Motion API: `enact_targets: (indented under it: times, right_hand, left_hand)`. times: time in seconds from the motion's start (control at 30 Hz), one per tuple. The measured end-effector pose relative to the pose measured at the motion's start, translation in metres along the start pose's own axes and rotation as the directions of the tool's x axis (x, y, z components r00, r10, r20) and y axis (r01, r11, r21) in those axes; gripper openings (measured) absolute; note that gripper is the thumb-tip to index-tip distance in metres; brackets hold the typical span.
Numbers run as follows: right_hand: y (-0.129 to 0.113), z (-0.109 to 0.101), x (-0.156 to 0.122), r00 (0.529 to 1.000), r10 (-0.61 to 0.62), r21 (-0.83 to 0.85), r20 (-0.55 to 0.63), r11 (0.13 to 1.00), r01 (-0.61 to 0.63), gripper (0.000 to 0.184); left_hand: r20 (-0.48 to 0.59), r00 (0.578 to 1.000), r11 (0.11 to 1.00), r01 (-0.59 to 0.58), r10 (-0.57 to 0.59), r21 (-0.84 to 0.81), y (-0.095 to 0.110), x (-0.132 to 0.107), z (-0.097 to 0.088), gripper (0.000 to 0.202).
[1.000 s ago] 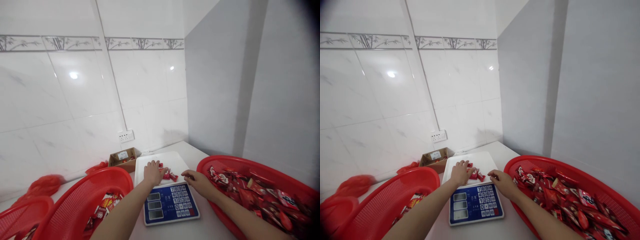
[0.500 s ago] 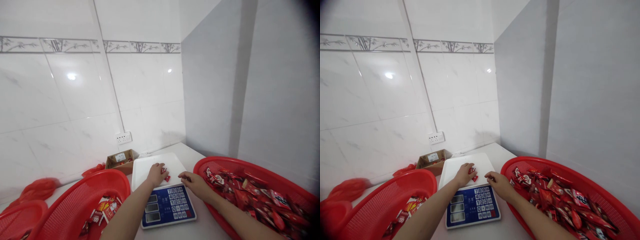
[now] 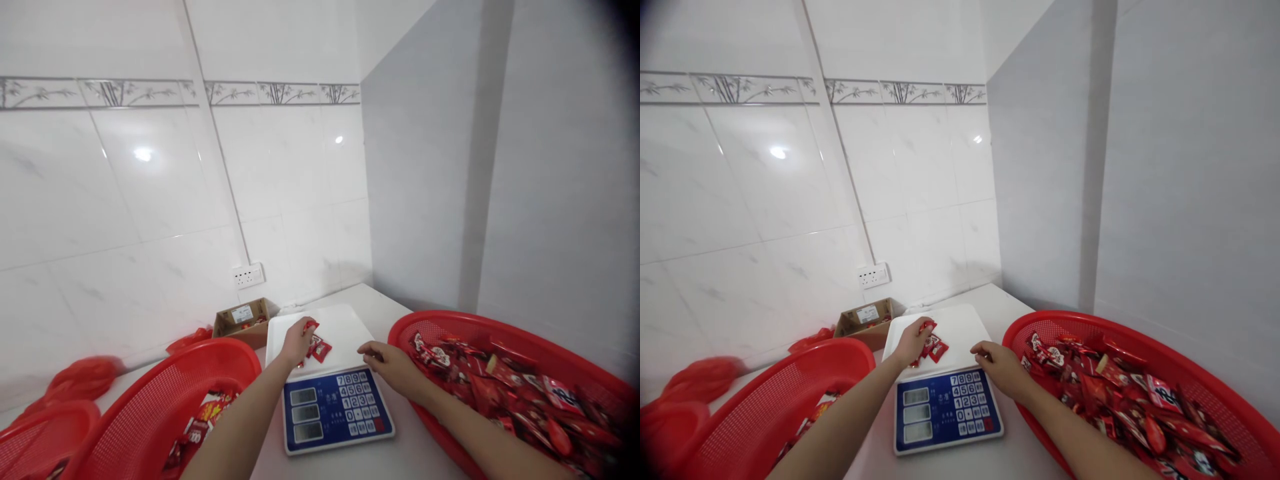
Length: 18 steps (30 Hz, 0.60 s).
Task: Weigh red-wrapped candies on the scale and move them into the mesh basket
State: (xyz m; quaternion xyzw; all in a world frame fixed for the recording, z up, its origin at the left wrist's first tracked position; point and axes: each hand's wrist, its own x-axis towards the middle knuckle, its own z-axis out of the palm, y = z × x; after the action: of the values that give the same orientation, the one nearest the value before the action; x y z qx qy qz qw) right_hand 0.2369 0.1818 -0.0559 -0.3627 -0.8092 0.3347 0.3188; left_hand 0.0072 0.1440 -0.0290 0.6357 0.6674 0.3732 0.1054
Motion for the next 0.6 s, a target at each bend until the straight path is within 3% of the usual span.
enact_targets:
  times: [0.33,0.6]
  right_hand:
    - [-0.003,-0.001,-0.001,1.000,0.015,0.007,-0.017,1.000,-0.015,0.023]
    - [0.000,0.001,0.000,1.000,0.010,-0.002,-0.012,1.000,-0.010,0.026]
  left_hand:
    - [0.037,0.999,0.993,0.028,-0.024,-0.116,-0.003,-0.004,-0.011,0.026]
    - [-0.030,0.999,0.992,0.011,-0.015,-0.127,0.000,-0.007,-0.019,0.025]
